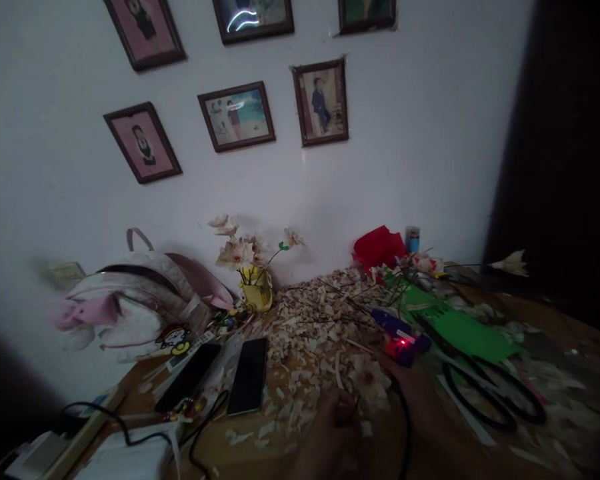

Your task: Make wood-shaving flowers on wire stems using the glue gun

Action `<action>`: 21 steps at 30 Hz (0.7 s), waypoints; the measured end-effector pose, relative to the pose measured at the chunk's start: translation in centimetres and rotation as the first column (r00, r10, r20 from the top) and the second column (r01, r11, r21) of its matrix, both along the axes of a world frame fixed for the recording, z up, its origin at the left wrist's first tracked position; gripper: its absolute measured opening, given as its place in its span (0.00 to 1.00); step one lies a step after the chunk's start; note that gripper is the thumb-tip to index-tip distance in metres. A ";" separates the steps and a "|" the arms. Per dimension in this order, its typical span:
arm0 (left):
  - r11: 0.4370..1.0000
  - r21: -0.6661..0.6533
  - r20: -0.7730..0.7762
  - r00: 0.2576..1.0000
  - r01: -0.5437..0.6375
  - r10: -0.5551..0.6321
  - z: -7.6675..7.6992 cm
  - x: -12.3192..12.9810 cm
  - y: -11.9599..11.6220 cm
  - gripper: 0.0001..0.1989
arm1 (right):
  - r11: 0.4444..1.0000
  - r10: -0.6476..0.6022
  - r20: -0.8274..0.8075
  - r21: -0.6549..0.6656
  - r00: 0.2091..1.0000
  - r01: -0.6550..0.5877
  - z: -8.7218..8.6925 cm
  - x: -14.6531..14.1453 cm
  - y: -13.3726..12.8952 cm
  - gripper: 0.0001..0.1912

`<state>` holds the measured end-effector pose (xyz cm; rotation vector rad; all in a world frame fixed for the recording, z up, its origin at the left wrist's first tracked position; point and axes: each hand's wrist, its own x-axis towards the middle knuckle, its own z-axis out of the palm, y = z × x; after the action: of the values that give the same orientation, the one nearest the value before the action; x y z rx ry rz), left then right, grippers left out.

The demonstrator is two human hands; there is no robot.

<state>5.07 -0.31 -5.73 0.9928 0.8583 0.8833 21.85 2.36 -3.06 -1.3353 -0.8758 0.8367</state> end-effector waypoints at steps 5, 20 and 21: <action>0.999 0.024 -0.074 0.997 -0.026 0.027 -0.3 -0.3 0.0 0.15 | 1.000 0.004 0.003 -0.027 1.000 -0.004 -0.2 0.0 0.3 0.17; 0.983 0.171 -0.192 0.977 -0.058 0.091 1.4 -0.3 0.0 0.07 | 0.999 -0.037 0.032 -0.029 0.999 0.038 0.1 -0.1 0.0 0.19; 0.985 0.165 -0.202 0.976 -0.048 0.081 1.3 -0.3 0.2 0.06 | 0.998 -0.053 0.038 -0.022 0.998 0.054 0.0 -0.1 0.0 0.19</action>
<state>4.72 -0.15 -4.44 1.2187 1.0136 0.9254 21.75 2.35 -3.03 -1.3930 -0.8581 0.7847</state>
